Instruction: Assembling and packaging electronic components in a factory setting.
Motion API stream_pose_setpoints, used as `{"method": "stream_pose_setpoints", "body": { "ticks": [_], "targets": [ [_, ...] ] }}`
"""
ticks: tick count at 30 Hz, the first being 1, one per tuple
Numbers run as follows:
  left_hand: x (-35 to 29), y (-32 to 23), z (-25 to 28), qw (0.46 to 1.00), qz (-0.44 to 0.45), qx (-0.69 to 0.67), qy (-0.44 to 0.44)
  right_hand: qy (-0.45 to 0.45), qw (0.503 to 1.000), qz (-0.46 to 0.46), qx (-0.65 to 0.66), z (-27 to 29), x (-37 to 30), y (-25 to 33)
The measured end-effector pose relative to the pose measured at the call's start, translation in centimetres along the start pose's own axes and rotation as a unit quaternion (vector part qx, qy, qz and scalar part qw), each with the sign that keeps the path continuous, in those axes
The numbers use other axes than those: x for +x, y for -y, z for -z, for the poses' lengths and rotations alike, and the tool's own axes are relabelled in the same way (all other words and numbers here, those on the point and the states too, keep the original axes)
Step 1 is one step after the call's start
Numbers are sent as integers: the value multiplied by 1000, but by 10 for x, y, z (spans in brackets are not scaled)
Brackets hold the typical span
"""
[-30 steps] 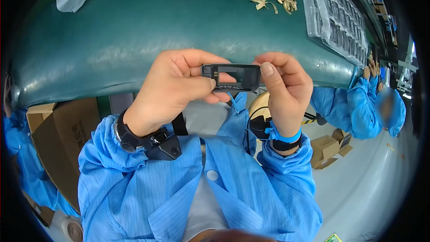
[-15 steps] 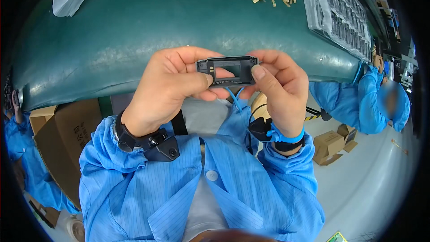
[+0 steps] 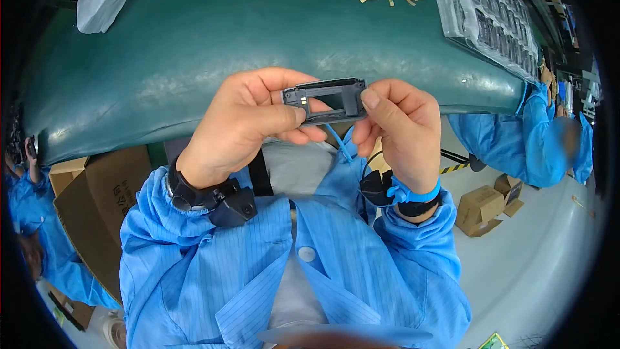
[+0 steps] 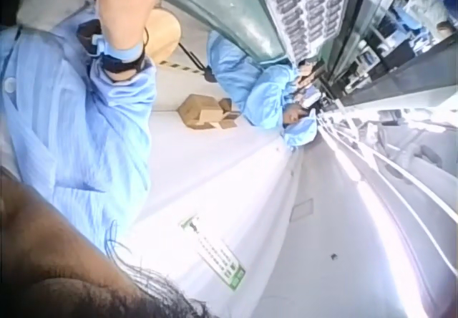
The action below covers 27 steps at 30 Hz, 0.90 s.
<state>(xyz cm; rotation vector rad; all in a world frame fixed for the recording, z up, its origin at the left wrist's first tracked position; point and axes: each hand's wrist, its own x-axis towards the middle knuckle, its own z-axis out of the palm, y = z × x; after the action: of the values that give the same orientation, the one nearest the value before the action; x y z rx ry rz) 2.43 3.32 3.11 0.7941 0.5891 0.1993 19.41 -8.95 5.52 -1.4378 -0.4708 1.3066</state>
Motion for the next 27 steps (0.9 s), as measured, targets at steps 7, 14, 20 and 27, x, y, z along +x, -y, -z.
{"method": "stream_pose_setpoints", "body": {
  "ticks": [7, 14, 20, 27],
  "targets": [
    [2, 1, -2, 995, -27, 96, -20, -13, 1000, 1, -6, -1, -1, -3],
    [4, 5, -6, 930, -168, 319, -67, 2, 1000, -2, -14, -3, -1, -5],
    [9, 1, -8, 762, -366, 526, -89, -7, 999, 6, -45, -6, 0, -7],
    [7, 10, -11, 674, -438, 578, -136, -33, 997, 27, -67, -18, -1, -9]
  ]
}}
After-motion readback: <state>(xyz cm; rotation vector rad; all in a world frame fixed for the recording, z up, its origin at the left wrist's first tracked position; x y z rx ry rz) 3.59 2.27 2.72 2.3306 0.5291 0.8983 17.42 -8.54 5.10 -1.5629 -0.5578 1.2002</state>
